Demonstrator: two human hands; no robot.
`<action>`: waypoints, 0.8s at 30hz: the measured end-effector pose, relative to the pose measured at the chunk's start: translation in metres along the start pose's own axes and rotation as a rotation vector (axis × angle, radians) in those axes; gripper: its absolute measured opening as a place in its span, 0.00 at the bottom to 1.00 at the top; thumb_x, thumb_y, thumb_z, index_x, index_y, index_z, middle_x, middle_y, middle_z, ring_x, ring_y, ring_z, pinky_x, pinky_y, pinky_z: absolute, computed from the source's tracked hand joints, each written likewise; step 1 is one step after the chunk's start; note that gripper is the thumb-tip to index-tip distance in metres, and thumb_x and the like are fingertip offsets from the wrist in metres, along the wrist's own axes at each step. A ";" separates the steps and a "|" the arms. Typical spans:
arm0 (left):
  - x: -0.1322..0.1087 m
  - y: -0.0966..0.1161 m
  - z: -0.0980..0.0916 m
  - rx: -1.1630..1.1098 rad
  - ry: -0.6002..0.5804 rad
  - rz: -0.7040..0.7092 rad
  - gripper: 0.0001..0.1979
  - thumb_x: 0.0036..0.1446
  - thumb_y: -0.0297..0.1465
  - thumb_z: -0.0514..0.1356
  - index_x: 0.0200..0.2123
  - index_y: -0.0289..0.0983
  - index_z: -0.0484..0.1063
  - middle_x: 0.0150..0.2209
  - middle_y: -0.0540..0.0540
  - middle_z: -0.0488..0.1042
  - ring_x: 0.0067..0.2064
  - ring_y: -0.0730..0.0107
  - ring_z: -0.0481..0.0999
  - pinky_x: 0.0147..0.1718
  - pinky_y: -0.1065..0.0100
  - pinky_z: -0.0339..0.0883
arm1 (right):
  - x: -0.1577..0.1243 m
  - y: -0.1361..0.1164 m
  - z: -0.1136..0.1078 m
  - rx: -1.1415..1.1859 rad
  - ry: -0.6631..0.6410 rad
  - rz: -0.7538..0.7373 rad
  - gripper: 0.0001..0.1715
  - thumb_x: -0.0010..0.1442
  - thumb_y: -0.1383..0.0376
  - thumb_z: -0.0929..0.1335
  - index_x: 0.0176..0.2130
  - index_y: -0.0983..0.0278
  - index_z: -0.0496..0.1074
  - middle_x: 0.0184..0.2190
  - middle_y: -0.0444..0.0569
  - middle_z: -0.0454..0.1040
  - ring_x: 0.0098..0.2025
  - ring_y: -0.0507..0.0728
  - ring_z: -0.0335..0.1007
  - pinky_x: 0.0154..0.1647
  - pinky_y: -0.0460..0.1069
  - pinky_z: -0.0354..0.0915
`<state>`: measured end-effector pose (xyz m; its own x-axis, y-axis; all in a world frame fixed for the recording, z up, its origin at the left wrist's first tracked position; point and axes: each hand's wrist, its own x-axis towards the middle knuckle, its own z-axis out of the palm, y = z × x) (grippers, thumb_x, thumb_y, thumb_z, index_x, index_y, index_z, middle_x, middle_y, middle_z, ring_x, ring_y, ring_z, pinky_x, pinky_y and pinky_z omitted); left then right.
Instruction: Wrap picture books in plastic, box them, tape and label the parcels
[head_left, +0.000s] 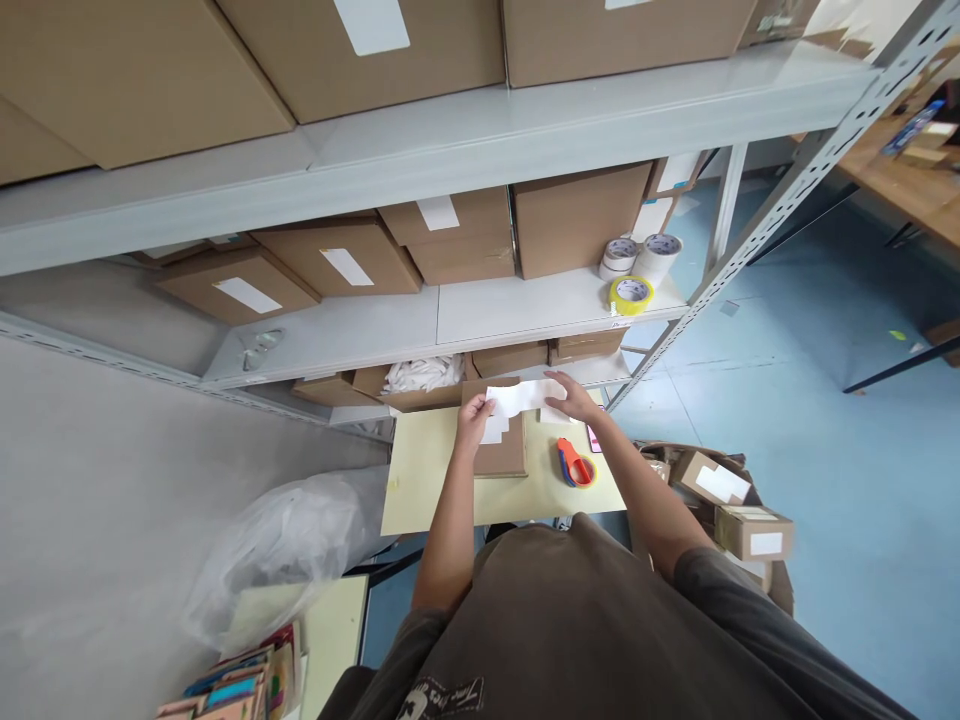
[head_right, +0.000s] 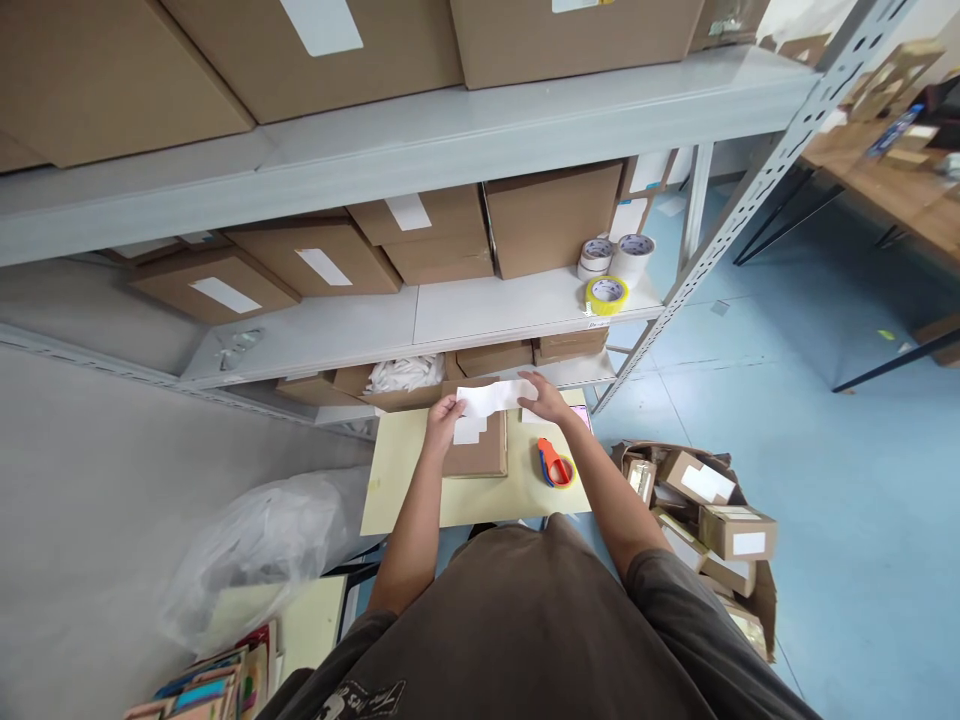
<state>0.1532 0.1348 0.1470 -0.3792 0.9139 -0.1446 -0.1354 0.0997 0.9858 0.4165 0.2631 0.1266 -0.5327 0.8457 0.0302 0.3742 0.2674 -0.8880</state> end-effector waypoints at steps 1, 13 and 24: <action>-0.001 0.003 -0.002 -0.045 -0.033 -0.019 0.25 0.48 0.52 0.75 0.37 0.37 0.79 0.35 0.46 0.82 0.35 0.66 0.79 0.39 0.66 0.73 | 0.003 -0.006 0.004 0.030 -0.020 -0.033 0.37 0.57 0.58 0.76 0.64 0.55 0.75 0.67 0.53 0.73 0.74 0.69 0.60 0.75 0.65 0.57; -0.021 0.022 -0.037 0.188 0.092 0.097 0.25 0.55 0.48 0.72 0.49 0.38 0.78 0.48 0.38 0.82 0.50 0.55 0.82 0.52 0.55 0.75 | 0.010 -0.051 0.004 0.362 -0.357 -0.014 0.20 0.58 0.48 0.76 0.37 0.63 0.80 0.36 0.50 0.81 0.38 0.58 0.75 0.43 0.53 0.71; -0.001 0.071 0.022 0.825 -0.548 0.164 0.19 0.61 0.45 0.65 0.47 0.39 0.85 0.42 0.42 0.85 0.46 0.53 0.83 0.46 0.60 0.76 | 0.013 -0.064 0.006 0.225 -0.441 -0.151 0.18 0.62 0.50 0.73 0.37 0.64 0.80 0.37 0.51 0.82 0.40 0.58 0.74 0.45 0.53 0.69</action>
<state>0.1642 0.1495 0.2186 0.1658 0.9752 -0.1466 0.6367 0.0077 0.7711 0.3808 0.2545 0.1810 -0.8556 0.5174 0.0123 0.1218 0.2245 -0.9668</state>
